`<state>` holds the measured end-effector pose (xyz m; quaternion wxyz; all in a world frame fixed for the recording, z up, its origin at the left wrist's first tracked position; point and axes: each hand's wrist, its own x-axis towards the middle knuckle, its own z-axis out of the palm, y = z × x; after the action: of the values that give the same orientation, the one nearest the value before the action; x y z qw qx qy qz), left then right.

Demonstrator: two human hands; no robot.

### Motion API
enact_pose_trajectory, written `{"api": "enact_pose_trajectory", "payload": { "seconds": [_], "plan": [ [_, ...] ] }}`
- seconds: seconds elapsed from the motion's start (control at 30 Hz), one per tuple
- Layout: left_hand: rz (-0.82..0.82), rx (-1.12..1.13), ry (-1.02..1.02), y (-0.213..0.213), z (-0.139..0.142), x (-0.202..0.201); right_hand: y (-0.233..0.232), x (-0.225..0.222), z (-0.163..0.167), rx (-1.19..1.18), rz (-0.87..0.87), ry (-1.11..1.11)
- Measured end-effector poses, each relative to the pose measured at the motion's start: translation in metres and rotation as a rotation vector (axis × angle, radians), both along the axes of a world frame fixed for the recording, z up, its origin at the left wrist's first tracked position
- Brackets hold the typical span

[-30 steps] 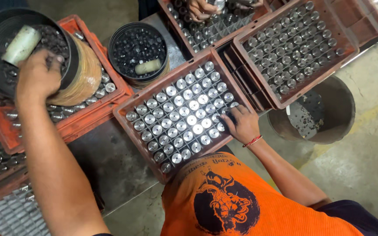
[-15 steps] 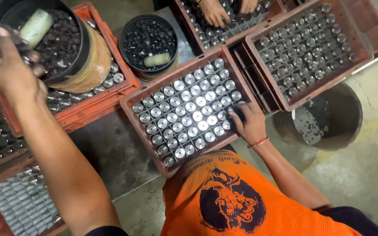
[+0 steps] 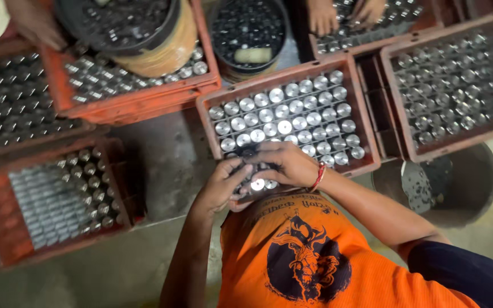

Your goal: The person arranges small cylindrical metal parts into a plastic crate, placing them one by one into the crate's compartments. They then use a cylindrical tool to press down on the parts, ensuring they are seated properly.

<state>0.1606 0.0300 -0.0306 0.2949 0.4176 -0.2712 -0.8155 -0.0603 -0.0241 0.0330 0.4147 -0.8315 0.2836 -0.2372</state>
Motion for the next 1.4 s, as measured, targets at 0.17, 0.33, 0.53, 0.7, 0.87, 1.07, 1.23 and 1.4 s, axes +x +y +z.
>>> {"api": "enact_pose_trajectory", "payload": {
  "seconds": [0.17,0.33,0.53,0.7,0.87,1.07,1.23,1.4],
  "plan": [
    [0.075,0.082,0.206,0.024,-0.021,0.013,-0.021,0.007,-0.012,0.007,0.308,-0.004],
    [0.066,0.007,0.045,0.037,-0.005,0.003,-0.071,0.028,-0.047,-0.025,-0.020,-0.084],
    [-0.237,-0.580,-0.768,0.058,0.048,-0.017,-0.116,0.082,-0.106,-0.475,-0.234,0.148],
    [-0.171,-0.584,-0.718,0.060,0.064,-0.009,-0.093,0.079,-0.119,-0.610,-0.196,0.170],
    [-0.103,-0.496,-0.497,0.063,0.028,-0.010,-0.079,0.076,-0.104,-0.745,-0.069,0.328],
    [0.187,-0.073,-0.148,0.061,-0.024,-0.027,-0.072,0.089,-0.068,-0.557,-0.144,0.330],
    [0.479,0.136,0.239,0.052,-0.042,-0.022,-0.032,0.035,-0.037,0.152,0.034,0.026],
    [0.439,0.169,0.324,0.049,-0.055,-0.024,-0.005,0.006,-0.031,0.065,0.148,-0.054]
  ]
}}
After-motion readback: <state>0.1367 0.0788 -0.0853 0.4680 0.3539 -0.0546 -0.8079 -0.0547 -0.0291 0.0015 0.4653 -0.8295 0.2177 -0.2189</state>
